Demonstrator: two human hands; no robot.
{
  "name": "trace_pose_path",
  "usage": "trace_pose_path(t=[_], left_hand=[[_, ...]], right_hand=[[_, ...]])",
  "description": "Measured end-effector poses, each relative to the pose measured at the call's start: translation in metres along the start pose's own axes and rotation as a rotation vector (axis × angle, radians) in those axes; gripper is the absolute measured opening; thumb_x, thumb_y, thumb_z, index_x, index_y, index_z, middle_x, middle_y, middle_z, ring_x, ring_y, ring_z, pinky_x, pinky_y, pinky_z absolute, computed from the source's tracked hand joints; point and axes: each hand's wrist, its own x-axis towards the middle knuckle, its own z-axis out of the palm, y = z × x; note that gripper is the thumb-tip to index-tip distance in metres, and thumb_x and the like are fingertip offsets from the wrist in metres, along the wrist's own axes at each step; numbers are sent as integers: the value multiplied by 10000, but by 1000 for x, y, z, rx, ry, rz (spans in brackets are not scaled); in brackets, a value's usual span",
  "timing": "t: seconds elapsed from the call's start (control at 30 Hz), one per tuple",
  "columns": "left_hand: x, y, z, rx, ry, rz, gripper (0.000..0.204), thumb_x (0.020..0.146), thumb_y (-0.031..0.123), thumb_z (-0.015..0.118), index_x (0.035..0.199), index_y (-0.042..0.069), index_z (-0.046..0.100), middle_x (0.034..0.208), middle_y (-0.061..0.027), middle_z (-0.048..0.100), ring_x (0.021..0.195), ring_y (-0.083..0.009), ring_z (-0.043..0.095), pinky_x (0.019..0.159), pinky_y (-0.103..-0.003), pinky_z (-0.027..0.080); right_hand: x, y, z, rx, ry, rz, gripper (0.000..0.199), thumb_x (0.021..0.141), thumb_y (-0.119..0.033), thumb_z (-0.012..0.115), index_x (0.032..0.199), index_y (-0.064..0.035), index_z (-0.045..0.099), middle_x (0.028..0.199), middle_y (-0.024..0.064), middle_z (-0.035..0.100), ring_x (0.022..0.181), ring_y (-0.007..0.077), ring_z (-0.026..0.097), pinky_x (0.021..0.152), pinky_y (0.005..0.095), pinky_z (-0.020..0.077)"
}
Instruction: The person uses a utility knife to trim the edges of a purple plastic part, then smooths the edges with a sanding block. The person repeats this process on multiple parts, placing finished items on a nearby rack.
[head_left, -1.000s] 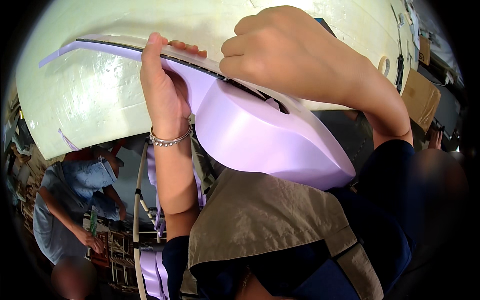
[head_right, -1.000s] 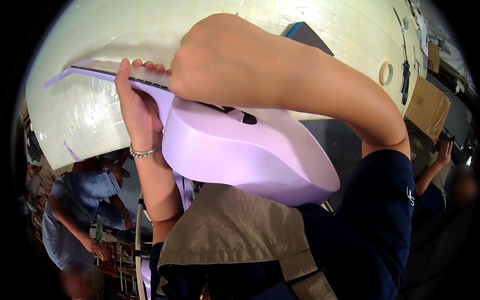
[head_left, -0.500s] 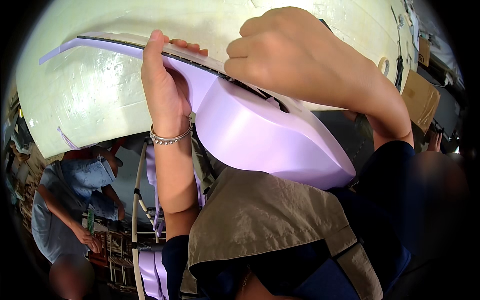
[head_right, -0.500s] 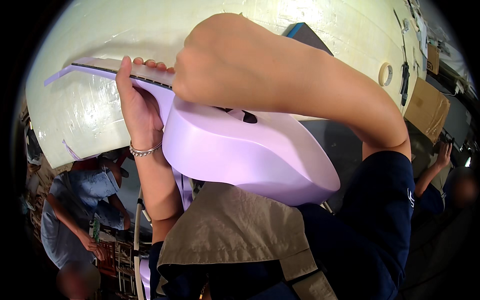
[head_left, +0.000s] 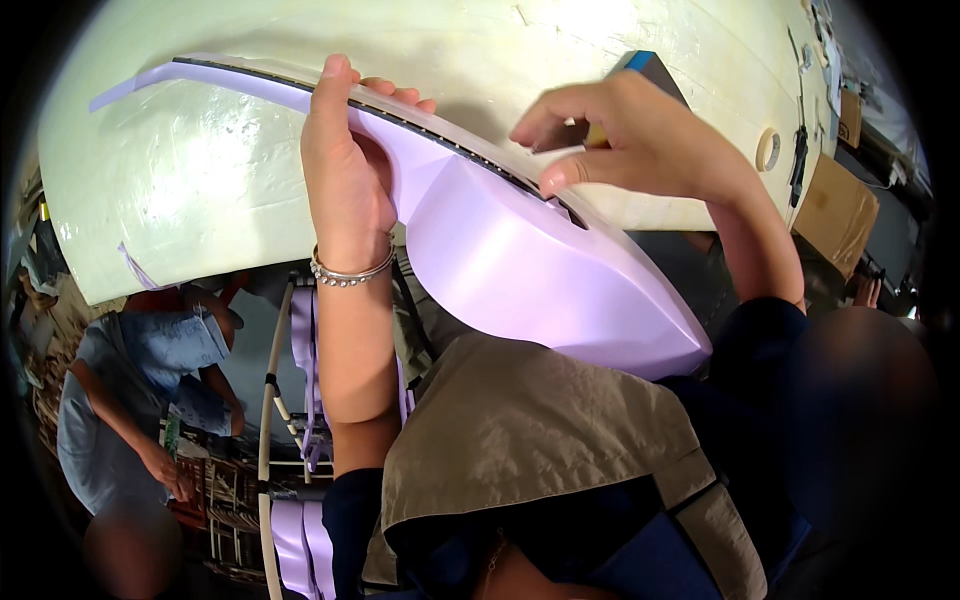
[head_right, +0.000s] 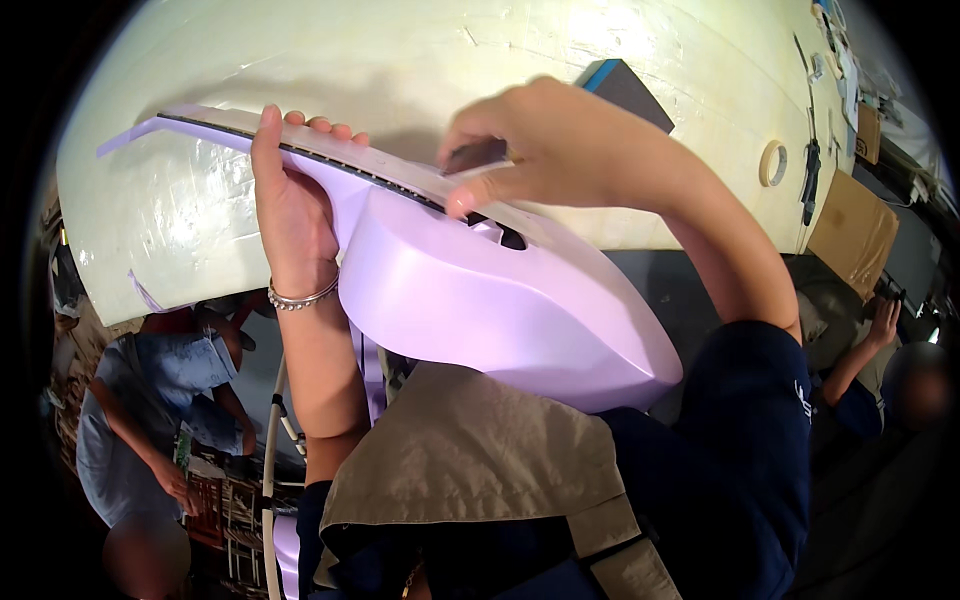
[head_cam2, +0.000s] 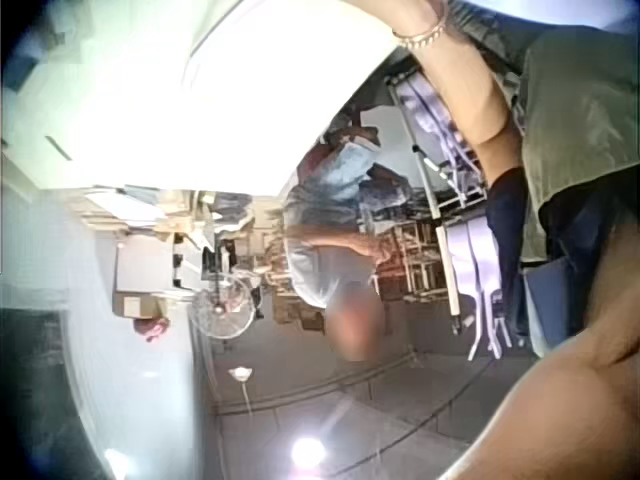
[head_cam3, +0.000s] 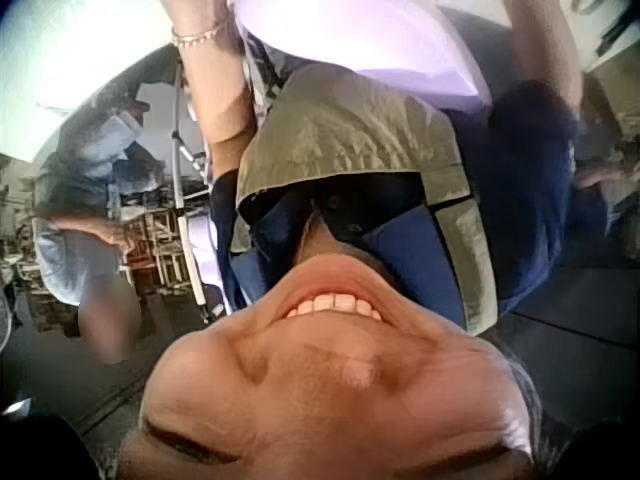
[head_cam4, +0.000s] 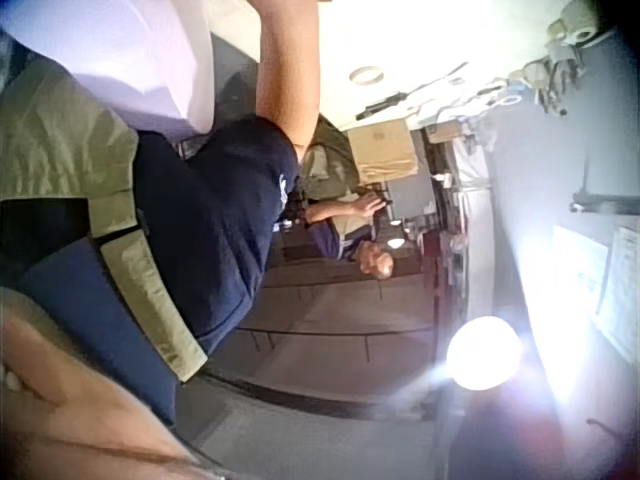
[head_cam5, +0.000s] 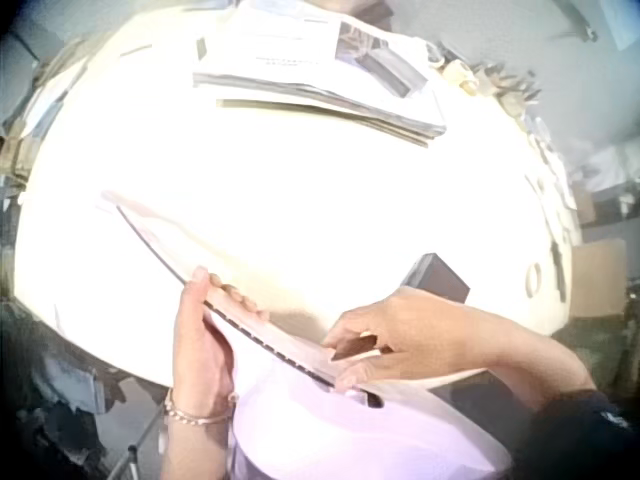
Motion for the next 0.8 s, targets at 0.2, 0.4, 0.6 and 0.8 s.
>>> trace_pose_path(t=[0.2, 0.4, 0.6, 0.8], left_hand=[[-2, 2, -4, 28, -53, -17, 285, 876, 357, 585, 903, 89, 494, 792, -73, 552, 781, -229, 574, 836, -439, 477], [-20, -11, -12, 271, -287, 71, 729, 861, 113, 609, 1395, 36, 118, 1114, -175, 532, 1059, -304, 577, 842, -378, 515], [-24, -14, -12, 279, -352, 64, 856, 837, 59, 624, 1417, 35, -4, 1103, -152, 526, 1033, -268, 592, 814, -329, 506], [-21, -17, -18, 222, -359, 94, 842, 858, 103, 606, 1418, 35, -18, 1058, -142, 518, 1004, -266, 599, 797, -346, 503]], right_hand=[[-11, 12, 0, 198, -184, 288, 302, 748, -187, 742, 980, -8, 666, 838, 18, 675, 574, 15, 451, 497, 184, 352], [1, 32, -8, 456, 86, 235, 158, 829, -127, 614, 932, -28, 683, 728, 21, 675, 547, 4, 444, 466, 172, 325], [26, 42, -20, 27, 512, 292, 362, 912, -140, 511, 1254, -24, 486, 900, 73, 593, 559, 48, 422, 500, 221, 370], [57, 14, -34, 232, 299, 232, 244, 948, -194, 469, 1139, -70, 555, 545, -12, 490, 437, 24, 346, 401, 194, 244]])
